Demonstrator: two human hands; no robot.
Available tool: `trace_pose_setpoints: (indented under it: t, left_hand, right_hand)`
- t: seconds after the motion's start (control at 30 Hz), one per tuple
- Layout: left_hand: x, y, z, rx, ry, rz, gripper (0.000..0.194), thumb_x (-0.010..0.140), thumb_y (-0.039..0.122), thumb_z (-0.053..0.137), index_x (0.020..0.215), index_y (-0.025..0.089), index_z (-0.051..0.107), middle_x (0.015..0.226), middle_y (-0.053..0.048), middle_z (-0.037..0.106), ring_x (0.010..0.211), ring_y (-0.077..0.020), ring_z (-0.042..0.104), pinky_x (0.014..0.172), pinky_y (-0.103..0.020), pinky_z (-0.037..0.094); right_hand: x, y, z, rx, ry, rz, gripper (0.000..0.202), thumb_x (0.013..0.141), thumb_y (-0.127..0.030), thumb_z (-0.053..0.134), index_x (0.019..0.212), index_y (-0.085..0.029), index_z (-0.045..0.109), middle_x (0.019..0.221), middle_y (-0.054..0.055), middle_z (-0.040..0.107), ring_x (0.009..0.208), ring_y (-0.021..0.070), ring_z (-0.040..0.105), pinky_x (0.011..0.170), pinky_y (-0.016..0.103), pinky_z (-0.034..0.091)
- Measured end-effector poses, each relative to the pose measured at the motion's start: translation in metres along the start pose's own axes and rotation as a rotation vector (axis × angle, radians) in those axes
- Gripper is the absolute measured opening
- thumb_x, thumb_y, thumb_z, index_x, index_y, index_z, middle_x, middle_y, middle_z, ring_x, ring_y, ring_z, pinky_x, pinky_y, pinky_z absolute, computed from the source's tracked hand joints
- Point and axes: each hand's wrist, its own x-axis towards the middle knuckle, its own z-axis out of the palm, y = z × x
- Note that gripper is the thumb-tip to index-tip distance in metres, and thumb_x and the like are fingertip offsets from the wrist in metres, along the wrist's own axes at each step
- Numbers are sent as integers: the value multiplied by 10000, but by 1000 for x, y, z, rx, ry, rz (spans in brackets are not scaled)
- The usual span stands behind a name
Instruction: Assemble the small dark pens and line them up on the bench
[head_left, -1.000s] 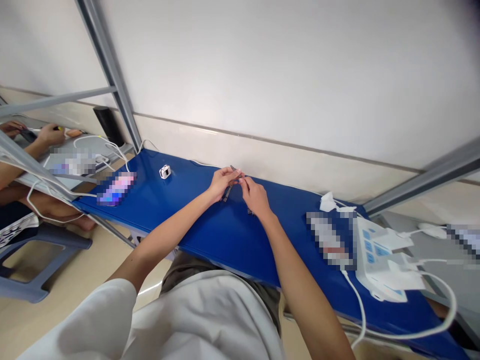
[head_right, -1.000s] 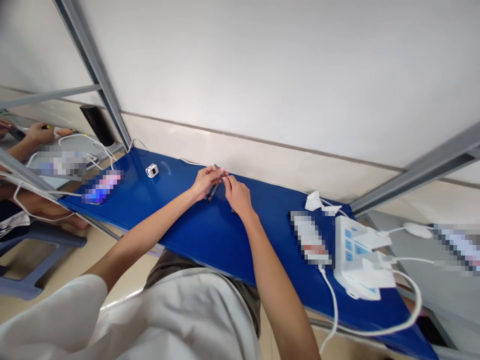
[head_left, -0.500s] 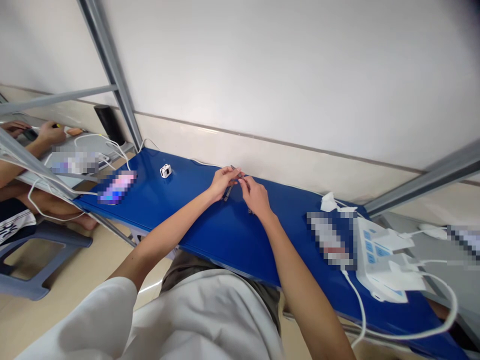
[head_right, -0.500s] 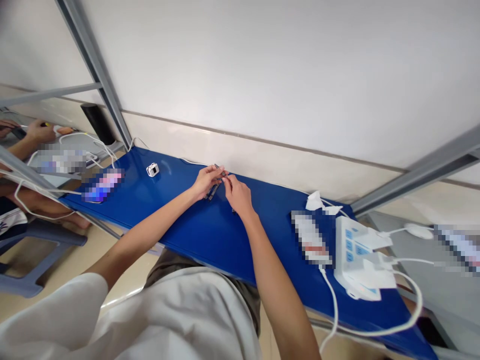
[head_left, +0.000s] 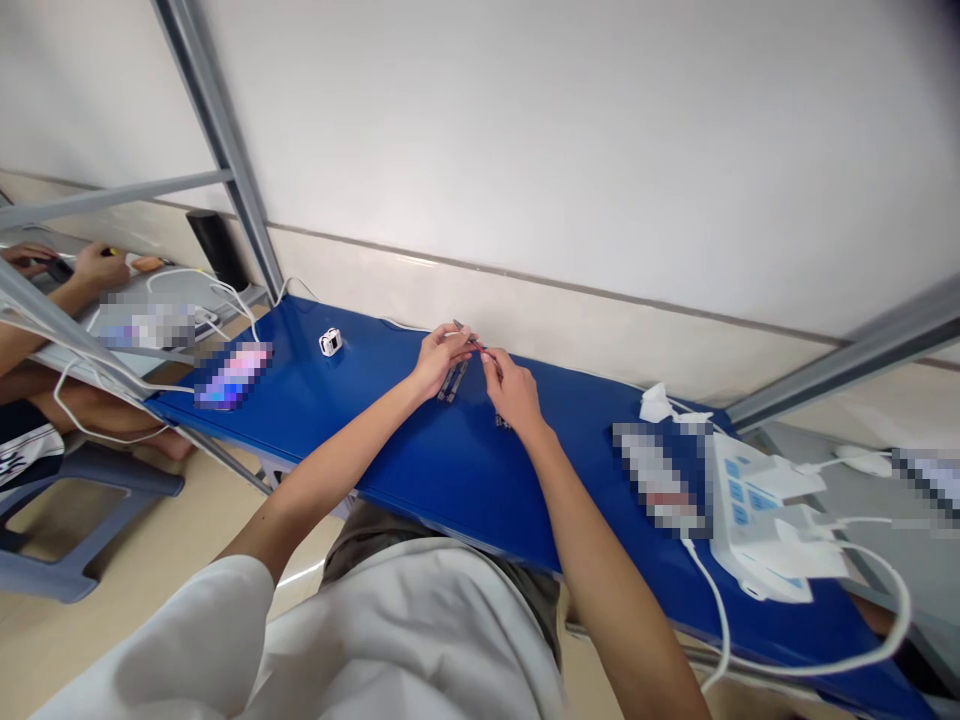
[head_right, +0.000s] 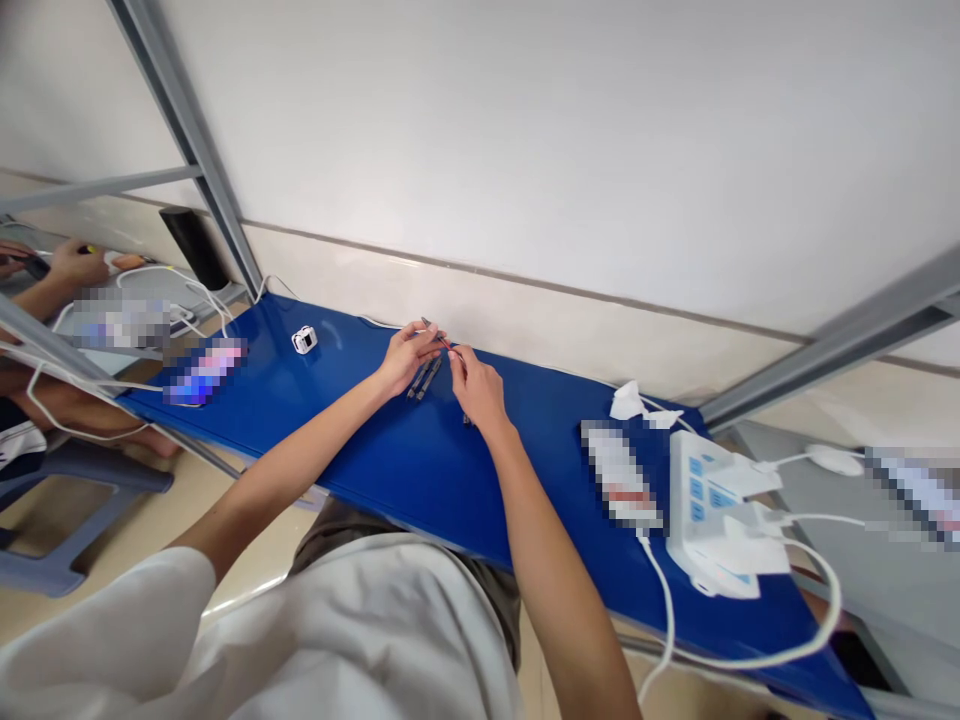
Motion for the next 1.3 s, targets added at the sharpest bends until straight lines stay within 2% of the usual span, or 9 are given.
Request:
trace_pose_setpoints:
  t: [0.17, 0.47, 0.83, 1.3]
  left_hand:
    - [0, 2, -2, -14, -3, 7, 517, 799, 550, 989, 1003, 235, 633, 1121, -92, 830, 985, -206, 814, 899, -312, 581]
    - [1, 9, 0, -39, 65, 10, 565, 819, 596, 964, 1099, 255, 611, 1135, -82, 828, 1084, -244, 830, 903, -308, 562]
    - [3, 11, -2, -38, 75, 25, 530, 840, 597, 947, 1096, 259, 629, 1125, -79, 827, 1053, -238, 825, 914, -325, 546]
    - [2, 16, -4, -50, 95, 57, 492, 875, 565, 930, 1128, 258, 640, 1143, -82, 826, 1078, -234, 819, 920, -321, 555]
  right_hand:
    - [0, -2, -2, 11, -13, -10, 552, 1187, -561, 333, 1420, -235, 713, 932, 110, 823, 842, 311, 777, 716, 330, 445]
    - [0, -4, -5, 1, -24, -14, 560, 1187, -544, 327, 1451, -234, 712, 917, 110, 817, 846, 309, 776, 719, 327, 449]
    - [0, -2, -4, -10, -28, -24, 570, 1187, -554, 315, 1461, -242, 706, 880, 96, 806, 788, 296, 757, 702, 326, 436]
    - [0, -2, -3, -12, -39, -22, 585, 1189, -535, 318, 1556, -271, 689, 969, 117, 840, 876, 333, 791, 747, 363, 483]
